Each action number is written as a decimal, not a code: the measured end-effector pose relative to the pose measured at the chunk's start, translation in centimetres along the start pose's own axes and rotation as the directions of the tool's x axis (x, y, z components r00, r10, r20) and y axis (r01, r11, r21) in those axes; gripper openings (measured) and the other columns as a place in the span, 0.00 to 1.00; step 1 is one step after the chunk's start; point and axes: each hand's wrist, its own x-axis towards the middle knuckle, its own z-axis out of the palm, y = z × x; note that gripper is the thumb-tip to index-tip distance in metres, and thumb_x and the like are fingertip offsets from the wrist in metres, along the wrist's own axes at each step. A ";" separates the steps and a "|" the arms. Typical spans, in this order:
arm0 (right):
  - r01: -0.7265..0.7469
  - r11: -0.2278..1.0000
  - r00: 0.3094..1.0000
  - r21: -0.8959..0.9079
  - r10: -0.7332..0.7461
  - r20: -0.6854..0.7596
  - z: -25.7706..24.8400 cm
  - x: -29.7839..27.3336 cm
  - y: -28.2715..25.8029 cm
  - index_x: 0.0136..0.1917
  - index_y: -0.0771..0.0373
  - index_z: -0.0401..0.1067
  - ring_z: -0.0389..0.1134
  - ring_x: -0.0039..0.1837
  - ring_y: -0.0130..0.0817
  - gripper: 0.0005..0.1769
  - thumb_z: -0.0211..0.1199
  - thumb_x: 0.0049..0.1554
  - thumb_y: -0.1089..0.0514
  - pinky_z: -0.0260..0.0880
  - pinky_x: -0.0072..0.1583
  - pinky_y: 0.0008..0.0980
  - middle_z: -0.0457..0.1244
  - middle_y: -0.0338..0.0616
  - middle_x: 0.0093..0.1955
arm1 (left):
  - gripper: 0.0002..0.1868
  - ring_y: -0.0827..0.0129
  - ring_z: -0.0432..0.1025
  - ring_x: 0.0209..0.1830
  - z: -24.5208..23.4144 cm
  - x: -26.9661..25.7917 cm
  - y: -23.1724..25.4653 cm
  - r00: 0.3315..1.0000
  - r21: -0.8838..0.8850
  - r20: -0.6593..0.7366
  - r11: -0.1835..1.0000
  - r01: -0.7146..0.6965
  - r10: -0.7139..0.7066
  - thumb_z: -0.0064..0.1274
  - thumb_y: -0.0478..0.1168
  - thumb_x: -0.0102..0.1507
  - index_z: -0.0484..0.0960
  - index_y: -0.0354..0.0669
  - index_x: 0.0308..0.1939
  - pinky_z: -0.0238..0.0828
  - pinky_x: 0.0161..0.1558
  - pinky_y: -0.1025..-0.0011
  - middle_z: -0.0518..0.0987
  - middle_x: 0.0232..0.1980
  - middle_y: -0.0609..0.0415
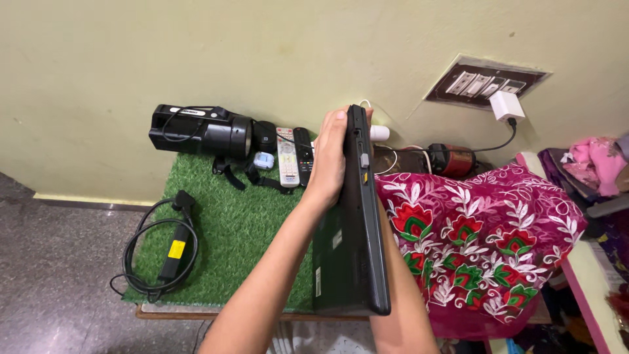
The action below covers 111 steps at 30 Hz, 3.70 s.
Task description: The person organizes a small table by moving a camera flash unit and coiling its cable, then picks up a laptop and a power adapter, and plugs the adapter into the laptop. The person also briefly touches a wall switch.
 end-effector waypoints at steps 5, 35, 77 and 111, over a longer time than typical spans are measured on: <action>0.011 1.000 1.000 0.011 -0.011 0.010 -0.6 0.7 0.3 0.55 0.59 0.71 0.61 0.49 0.21 0.22 0.48 0.71 0.39 0.65 0.54 0.23 0.60 0.33 0.46 | 0.28 0.66 0.72 0.58 -1.1 -0.1 -0.4 0.992 0.047 -0.009 0.991 -0.129 0.129 0.29 0.52 0.75 0.80 0.35 0.57 0.64 0.65 0.70 0.77 0.55 0.49; -0.037 0.939 0.999 -0.341 0.031 -0.026 2.0 1.8 0.9 0.49 0.57 0.71 0.58 0.44 0.19 0.25 0.47 0.69 0.36 0.63 0.46 0.23 0.57 0.30 0.41 | 0.23 0.63 0.66 0.50 -5.0 -0.1 -1.7 0.971 0.181 -0.098 0.963 -0.198 0.218 0.29 0.50 0.76 0.71 0.32 0.49 0.62 0.61 0.70 0.71 0.48 0.48; 0.034 -0.110 0.955 -0.993 0.296 -0.001 10.8 -0.2 11.0 0.69 0.44 0.68 0.71 0.52 0.58 0.30 0.35 0.63 0.37 0.68 0.52 0.50 0.69 0.58 0.48 | 0.24 0.72 0.76 0.49 -26.2 -5.1 -11.8 0.996 -0.696 -0.041 0.718 0.031 -0.082 0.35 0.51 0.77 0.77 0.37 0.61 0.72 0.55 0.76 0.81 0.50 0.55; -0.127 -0.426 0.893 -0.896 0.343 -0.290 4.1 -2.7 13.5 0.40 0.66 0.81 0.71 0.54 0.61 0.48 0.38 0.61 0.22 0.69 0.58 0.53 0.70 0.63 0.45 | 0.41 0.57 0.60 0.77 -26.2 -10.4 -9.4 0.829 -0.441 -0.107 0.773 0.456 -0.549 0.16 0.63 0.70 0.63 0.41 0.75 0.51 0.75 0.61 0.66 0.78 0.49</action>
